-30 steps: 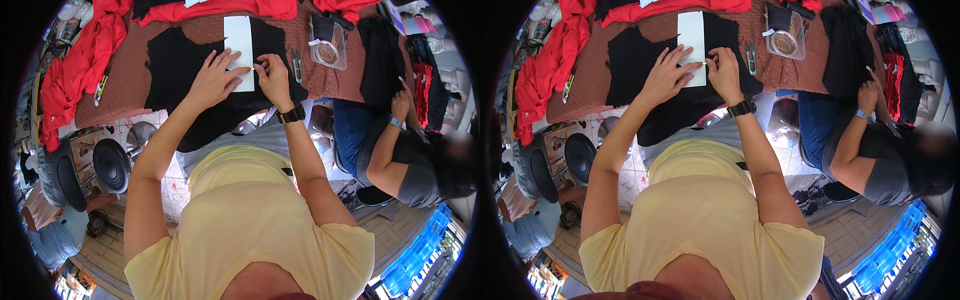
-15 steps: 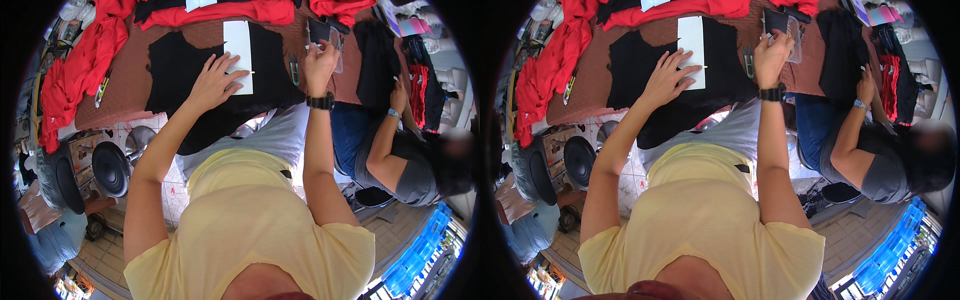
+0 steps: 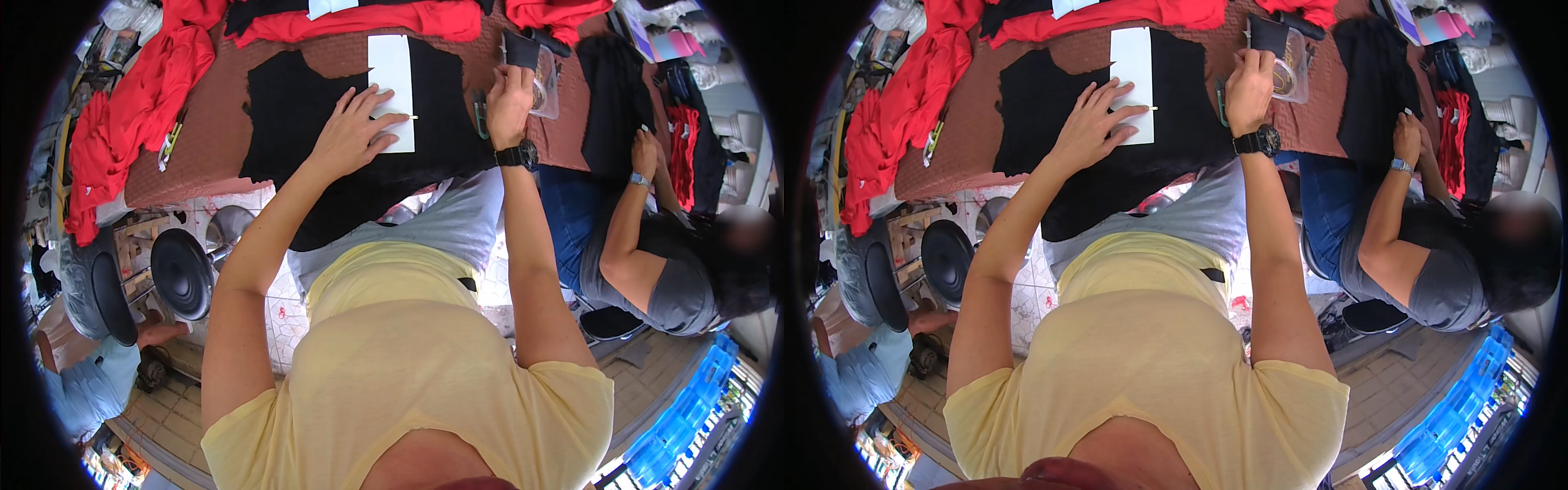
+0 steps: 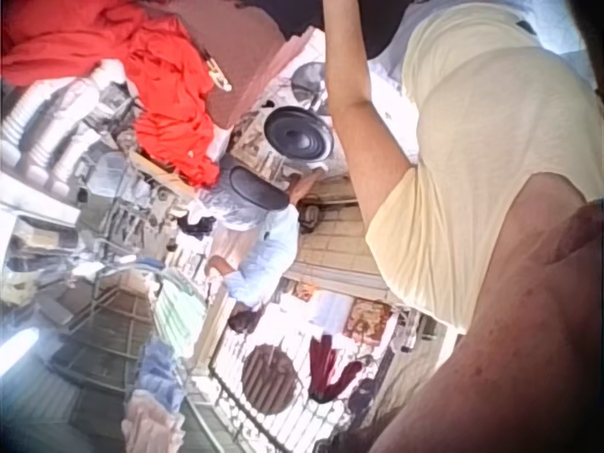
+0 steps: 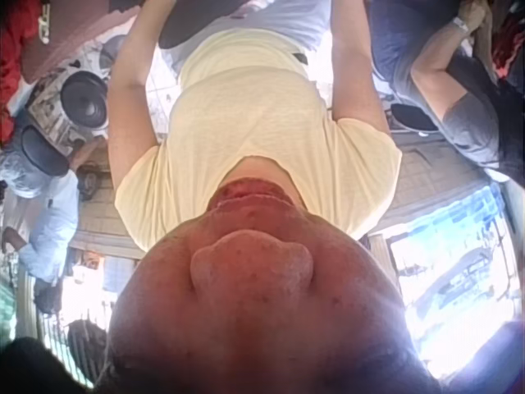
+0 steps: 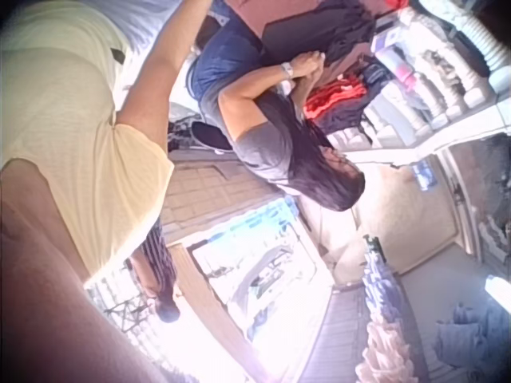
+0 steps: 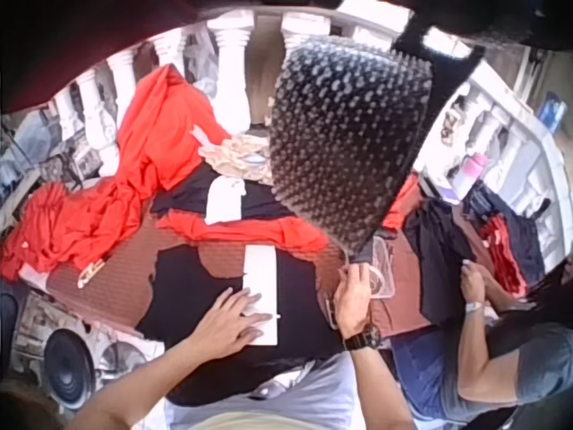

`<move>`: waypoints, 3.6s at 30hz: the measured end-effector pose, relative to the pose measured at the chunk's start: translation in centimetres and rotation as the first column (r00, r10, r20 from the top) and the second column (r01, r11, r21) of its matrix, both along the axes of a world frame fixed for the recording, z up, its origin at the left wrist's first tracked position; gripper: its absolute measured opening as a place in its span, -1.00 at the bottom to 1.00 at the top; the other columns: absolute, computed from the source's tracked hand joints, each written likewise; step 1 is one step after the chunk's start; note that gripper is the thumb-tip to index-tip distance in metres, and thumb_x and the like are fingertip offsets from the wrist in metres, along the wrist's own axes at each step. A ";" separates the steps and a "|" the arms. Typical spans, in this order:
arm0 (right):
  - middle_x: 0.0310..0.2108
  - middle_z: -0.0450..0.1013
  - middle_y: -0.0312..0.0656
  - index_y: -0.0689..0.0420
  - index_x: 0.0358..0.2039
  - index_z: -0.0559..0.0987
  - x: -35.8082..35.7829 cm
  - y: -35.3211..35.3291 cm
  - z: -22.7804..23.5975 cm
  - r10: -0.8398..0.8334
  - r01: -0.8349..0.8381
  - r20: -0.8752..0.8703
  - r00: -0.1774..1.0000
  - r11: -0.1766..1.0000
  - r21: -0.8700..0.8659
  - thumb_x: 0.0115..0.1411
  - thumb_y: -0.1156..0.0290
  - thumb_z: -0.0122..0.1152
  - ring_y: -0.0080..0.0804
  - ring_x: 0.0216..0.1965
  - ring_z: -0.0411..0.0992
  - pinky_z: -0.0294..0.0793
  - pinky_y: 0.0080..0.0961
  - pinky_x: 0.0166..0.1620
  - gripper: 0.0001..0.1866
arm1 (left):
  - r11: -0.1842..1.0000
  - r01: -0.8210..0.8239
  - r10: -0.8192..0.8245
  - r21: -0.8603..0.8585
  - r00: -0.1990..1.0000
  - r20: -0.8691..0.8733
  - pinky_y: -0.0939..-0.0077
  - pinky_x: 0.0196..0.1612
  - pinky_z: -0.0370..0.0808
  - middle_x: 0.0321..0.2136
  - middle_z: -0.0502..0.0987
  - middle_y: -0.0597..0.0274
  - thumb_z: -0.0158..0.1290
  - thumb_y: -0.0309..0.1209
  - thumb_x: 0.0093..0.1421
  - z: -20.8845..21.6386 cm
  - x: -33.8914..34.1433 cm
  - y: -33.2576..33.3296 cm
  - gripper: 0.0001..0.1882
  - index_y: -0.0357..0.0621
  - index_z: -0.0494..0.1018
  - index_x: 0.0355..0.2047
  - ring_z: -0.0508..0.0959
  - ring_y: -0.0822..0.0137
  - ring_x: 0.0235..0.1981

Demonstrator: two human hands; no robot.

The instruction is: The person positions black fabric pieces on a workspace, applies white adhesive labels to the center of each piece, and presses them down by hand.

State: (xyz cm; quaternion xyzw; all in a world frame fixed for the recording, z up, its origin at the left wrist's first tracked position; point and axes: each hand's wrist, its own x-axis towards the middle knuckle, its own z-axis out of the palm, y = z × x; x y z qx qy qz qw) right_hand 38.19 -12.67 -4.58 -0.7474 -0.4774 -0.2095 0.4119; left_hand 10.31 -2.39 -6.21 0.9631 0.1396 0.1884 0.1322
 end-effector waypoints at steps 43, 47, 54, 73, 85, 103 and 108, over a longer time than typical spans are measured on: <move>-0.37 0.47 -0.01 0.18 -0.05 0.32 -6.1 0.9 -0.1 0.527 -0.757 -0.598 0.604 0.614 -0.223 0.21 0.74 0.18 0.04 -0.25 0.54 0.50 -0.16 -0.15 -0.64 | 1.000 -0.009 0.009 -0.005 1.000 -0.009 -0.11 0.46 0.08 0.32 0.35 0.17 0.12 -0.11 0.33 -0.2 0.1 0.0 -0.61 0.26 0.54 0.15 0.24 0.04 0.41; -0.37 0.46 -0.01 0.18 -0.05 0.32 -6.3 0.9 0.1 0.516 -0.748 -0.595 0.616 0.621 -0.237 0.19 0.75 0.18 0.05 -0.25 0.53 0.49 -0.15 -0.16 -0.62 | 1.000 -0.008 0.008 -0.006 1.000 -0.015 -0.11 0.46 0.08 0.32 0.35 0.16 0.13 -0.11 0.33 0.0 0.1 0.0 -0.61 0.26 0.54 0.15 0.24 0.04 0.41; -0.33 0.48 0.03 0.18 -0.03 0.32 -6.5 0.9 0.0 0.519 -0.726 -0.551 0.654 0.634 -0.265 0.20 0.74 0.15 0.08 -0.20 0.53 0.50 -0.11 -0.13 -0.63 | 1.000 -0.009 0.009 -0.007 1.000 -0.010 -0.10 0.46 0.08 0.31 0.36 0.17 0.14 -0.13 0.32 -0.1 0.1 0.0 -0.61 0.27 0.54 0.15 0.25 0.03 0.41; -0.30 0.50 0.13 0.17 -0.01 0.31 -6.7 1.2 0.8 0.520 -0.680 -0.462 0.718 0.667 -0.304 0.13 0.70 0.24 0.15 -0.26 0.56 0.51 -0.03 -0.18 -0.55 | 1.000 -0.006 0.006 -0.014 1.000 -0.016 -0.09 0.47 0.06 0.32 0.35 0.17 0.13 -0.14 0.32 -0.1 0.1 0.0 -0.62 0.28 0.54 0.15 0.23 0.03 0.42; -0.37 0.56 -0.04 0.20 0.08 0.36 -8.8 -2.3 2.6 0.457 -0.566 -0.383 0.803 0.786 -0.250 0.13 0.65 0.22 0.04 -0.20 0.55 0.52 -0.08 -0.14 -0.51 | 1.000 -0.011 0.011 -0.014 1.000 -0.010 -0.10 0.47 0.06 0.32 0.35 0.18 0.14 -0.13 0.32 0.0 0.1 0.0 -0.60 0.29 0.53 0.16 0.23 0.04 0.42; -0.34 0.56 -0.10 0.21 0.16 0.38 -10.5 -2.8 1.9 0.443 -0.408 -0.025 0.896 0.801 -0.438 0.21 0.51 0.19 -0.14 -0.18 0.47 0.40 -0.22 -0.17 -0.51 | 0.994 -0.004 0.002 -0.106 1.000 -0.020 -0.04 0.47 0.08 0.33 0.35 0.15 0.16 -0.13 0.31 0.1 0.1 0.5 -0.56 0.09 0.50 0.16 0.23 0.02 0.42; -0.30 0.53 -0.08 0.26 0.14 0.37 -10.6 -3.0 1.4 0.454 -0.402 -0.017 0.891 0.771 -0.494 0.17 0.56 0.16 -0.10 -0.17 0.47 0.44 -0.22 -0.15 -0.50 | 0.935 -0.282 0.324 -0.215 0.925 0.198 0.01 0.23 0.34 0.13 0.46 0.11 0.20 -0.15 0.28 1.3 1.6 1.3 -0.52 -0.10 0.48 0.13 0.39 -0.02 0.20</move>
